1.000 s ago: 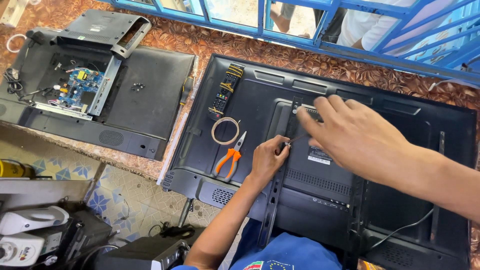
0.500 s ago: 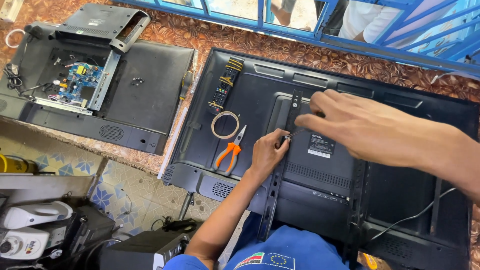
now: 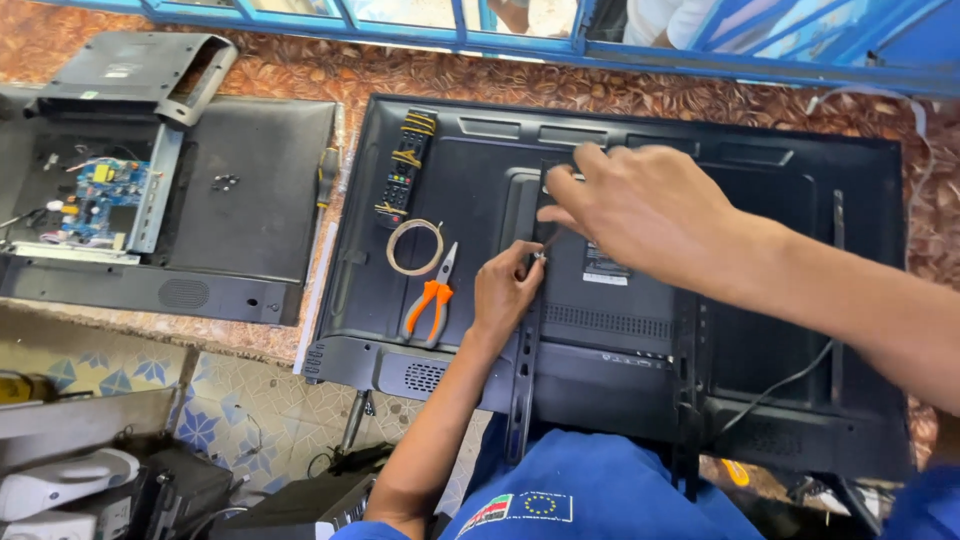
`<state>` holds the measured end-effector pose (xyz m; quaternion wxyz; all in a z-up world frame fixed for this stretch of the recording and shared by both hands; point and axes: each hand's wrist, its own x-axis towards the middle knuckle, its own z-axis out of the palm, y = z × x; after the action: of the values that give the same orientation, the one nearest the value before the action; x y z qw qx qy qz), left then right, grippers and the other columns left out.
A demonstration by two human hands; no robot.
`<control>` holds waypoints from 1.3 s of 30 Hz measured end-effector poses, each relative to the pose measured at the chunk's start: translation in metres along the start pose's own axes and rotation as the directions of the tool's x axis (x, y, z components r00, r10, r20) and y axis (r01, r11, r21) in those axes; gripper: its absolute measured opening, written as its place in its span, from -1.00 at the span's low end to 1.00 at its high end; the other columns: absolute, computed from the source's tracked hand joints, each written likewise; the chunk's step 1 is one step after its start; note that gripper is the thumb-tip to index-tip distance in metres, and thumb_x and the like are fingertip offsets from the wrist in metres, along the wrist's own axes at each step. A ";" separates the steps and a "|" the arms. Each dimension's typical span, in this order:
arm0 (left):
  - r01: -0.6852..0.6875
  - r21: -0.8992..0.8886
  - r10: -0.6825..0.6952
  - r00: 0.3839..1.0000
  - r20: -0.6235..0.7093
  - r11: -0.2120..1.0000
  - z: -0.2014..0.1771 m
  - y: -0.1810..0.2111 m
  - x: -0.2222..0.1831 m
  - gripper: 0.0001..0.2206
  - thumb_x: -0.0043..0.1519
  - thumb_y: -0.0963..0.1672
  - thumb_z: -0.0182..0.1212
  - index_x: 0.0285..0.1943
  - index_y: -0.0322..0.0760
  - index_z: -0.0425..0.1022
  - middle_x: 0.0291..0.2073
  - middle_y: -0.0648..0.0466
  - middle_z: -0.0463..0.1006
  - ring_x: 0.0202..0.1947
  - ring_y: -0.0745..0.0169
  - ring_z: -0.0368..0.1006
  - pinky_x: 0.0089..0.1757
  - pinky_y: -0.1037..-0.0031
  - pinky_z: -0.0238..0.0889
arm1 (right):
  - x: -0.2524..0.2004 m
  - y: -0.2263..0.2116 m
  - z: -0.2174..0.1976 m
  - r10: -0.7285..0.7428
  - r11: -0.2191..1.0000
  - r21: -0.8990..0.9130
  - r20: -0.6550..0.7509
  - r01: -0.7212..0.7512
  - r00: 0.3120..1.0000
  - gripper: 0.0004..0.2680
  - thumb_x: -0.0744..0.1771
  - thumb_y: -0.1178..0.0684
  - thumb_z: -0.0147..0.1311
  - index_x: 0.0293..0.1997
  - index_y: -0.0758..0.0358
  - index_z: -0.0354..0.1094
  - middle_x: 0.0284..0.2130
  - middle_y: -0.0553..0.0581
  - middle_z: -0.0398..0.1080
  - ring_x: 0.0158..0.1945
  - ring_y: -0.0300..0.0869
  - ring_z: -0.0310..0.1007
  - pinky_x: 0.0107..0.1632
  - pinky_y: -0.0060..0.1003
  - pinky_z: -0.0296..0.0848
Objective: The person attaches a metal stand to the back of a television using a screwdriver and screws. They secure the stand by tightening multiple screws into the designated holes on the TV casing. The person also handles a roll of tape and a pair of pliers during the process.
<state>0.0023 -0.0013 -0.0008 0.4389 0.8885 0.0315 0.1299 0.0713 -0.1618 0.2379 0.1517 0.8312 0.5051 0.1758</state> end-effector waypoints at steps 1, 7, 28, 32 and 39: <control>-0.007 -0.008 0.007 1.000 0.022 1.000 -0.001 -0.001 -0.003 -0.90 0.23 -0.12 0.27 -0.10 -0.08 0.57 -0.66 0.20 0.33 -0.61 0.27 0.28 -0.45 0.34 0.15 | 0.001 0.002 -0.001 0.018 1.000 0.001 0.016 -0.018 1.000 -0.70 0.49 -0.29 -0.03 -0.26 0.07 0.29 -0.49 -0.03 0.31 -0.63 -0.24 0.40 -0.61 -0.33 0.36; -0.034 -0.048 0.035 0.999 0.036 0.998 -0.010 0.015 -0.004 -0.77 0.27 -0.01 0.29 0.05 -0.06 0.55 -0.67 0.22 0.23 -0.64 0.32 0.18 -0.42 0.39 0.18 | -0.003 0.017 -0.005 -0.084 0.856 0.506 -0.064 0.105 0.994 -0.61 0.33 0.18 0.14 0.31 0.27 0.11 0.02 0.29 0.16 -0.01 0.13 0.33 -0.24 -0.05 0.41; -0.299 -0.173 0.269 0.947 -0.176 0.939 -0.005 0.031 0.018 -0.78 0.44 -0.13 0.08 -0.30 -0.27 0.43 -0.58 0.00 0.38 -0.51 -0.03 0.46 -0.38 0.37 0.32 | -0.194 -0.005 0.186 0.720 -0.152 0.815 0.479 -0.559 0.502 -0.50 0.27 0.45 0.13 0.39 0.28 0.22 -0.08 0.39 0.34 -0.15 0.11 0.54 -0.18 -0.17 0.61; -0.311 -0.173 0.284 0.945 -0.163 0.934 -0.005 0.033 0.017 -0.75 0.45 -0.14 0.07 -0.34 -0.27 0.39 -0.59 0.00 0.35 -0.53 -0.02 0.43 -0.41 0.39 0.29 | -0.188 -0.010 0.175 0.749 -0.195 0.792 0.501 -0.578 0.434 -0.63 0.32 0.39 0.11 0.29 0.39 0.27 -0.27 0.36 0.47 -0.45 -0.03 0.55 -0.45 -0.28 0.55; -0.295 -0.300 0.279 0.955 -0.097 0.907 -0.016 0.040 0.027 -0.81 0.36 -0.16 0.22 -0.35 -0.27 0.51 -0.63 0.01 0.42 -0.58 0.10 0.43 -0.45 0.44 0.28 | -0.174 -0.001 0.159 0.835 0.159 0.701 0.280 -0.695 0.474 -0.82 0.43 0.24 0.03 0.15 0.20 0.46 -0.60 0.13 0.44 -0.45 0.04 0.52 -0.39 -0.14 0.38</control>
<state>0.0217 -0.0090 0.0457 0.5486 0.7994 -0.1090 0.2195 0.0665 -0.3289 0.0716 -0.3550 0.9306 0.0462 0.0763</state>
